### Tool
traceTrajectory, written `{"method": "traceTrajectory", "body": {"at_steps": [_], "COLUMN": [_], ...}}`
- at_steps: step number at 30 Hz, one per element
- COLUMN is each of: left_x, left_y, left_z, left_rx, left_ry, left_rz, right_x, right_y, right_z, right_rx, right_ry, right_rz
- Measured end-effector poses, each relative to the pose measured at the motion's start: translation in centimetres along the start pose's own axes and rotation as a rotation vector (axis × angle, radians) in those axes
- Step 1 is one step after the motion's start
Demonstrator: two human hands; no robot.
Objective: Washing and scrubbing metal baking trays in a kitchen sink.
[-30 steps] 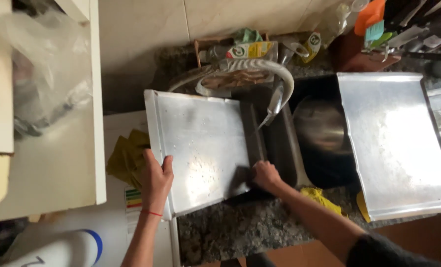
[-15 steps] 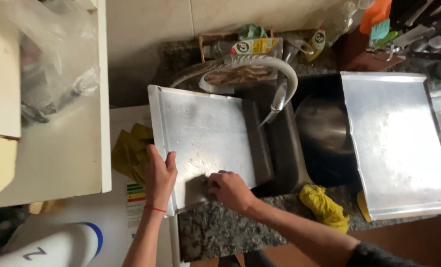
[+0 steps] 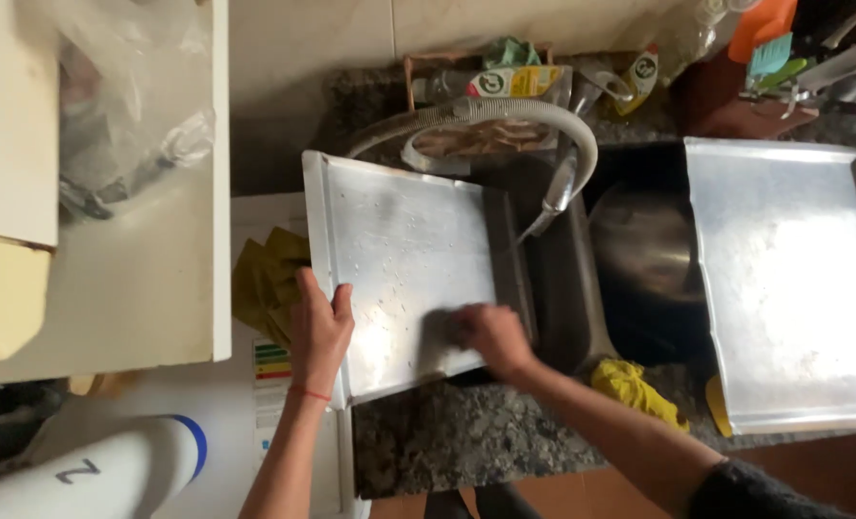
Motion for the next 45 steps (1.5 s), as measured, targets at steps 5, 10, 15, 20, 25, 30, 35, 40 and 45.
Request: {"method": "traceTrajectory", "body": {"at_steps": [5,10,15,20,25,30,35,40,45], "left_x": [0.7,-0.6,0.5,0.6,0.2,0.5,0.4,-1.1,-0.2], "left_y": [-0.1,-0.6,-0.4,-0.7,-0.8,-1.1,-0.5,-0.7,0.2], "left_z": [-0.4,0.2,-0.3,-0.1,0.0,-0.1,0.1,0.8,0.0], "left_rx": [-0.014,0.031,0.052,0.035,0.03,0.062,0.011,0.026,0.047], "left_ry": [-0.013,-0.001,-0.002,-0.077,-0.005,-0.073,0.049,-0.063,0.007], "left_rz": [0.022,0.094,0.121,0.094,0.091,0.138,0.074,0.101,0.102], "right_x": [-1.2,9.3,1.2,-2.8,0.1,-2.5,6.1,11.5,19.8], "right_y": [1.3,-5.8,-2.4,0.3,-9.5,-3.3,-4.3,-14.4,-12.6], "right_z": [1.5,1.3,0.7,-0.2,-1.4,0.4,-0.3,1.3,5.6], "right_rx": [-0.139,0.2,0.231,0.126,0.228,0.121,-0.08,0.259,0.185], "right_ry": [-0.098,0.123,-0.038,-0.149,-0.167,-0.18,-0.01,0.074,0.219], "right_rz": [-0.001,0.087,-0.003,-0.398,0.029,-0.254,-0.239,-0.157,-0.096]}}
Point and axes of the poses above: each hand's wrist, its own y-axis away from the middle knuckle, its own z-axis out of the palm, x = y × z, the point moved 2 cm from there along -y, towards the middle knuckle, and after that the axes turned 9 degrees about x, right-handed, at the moved point
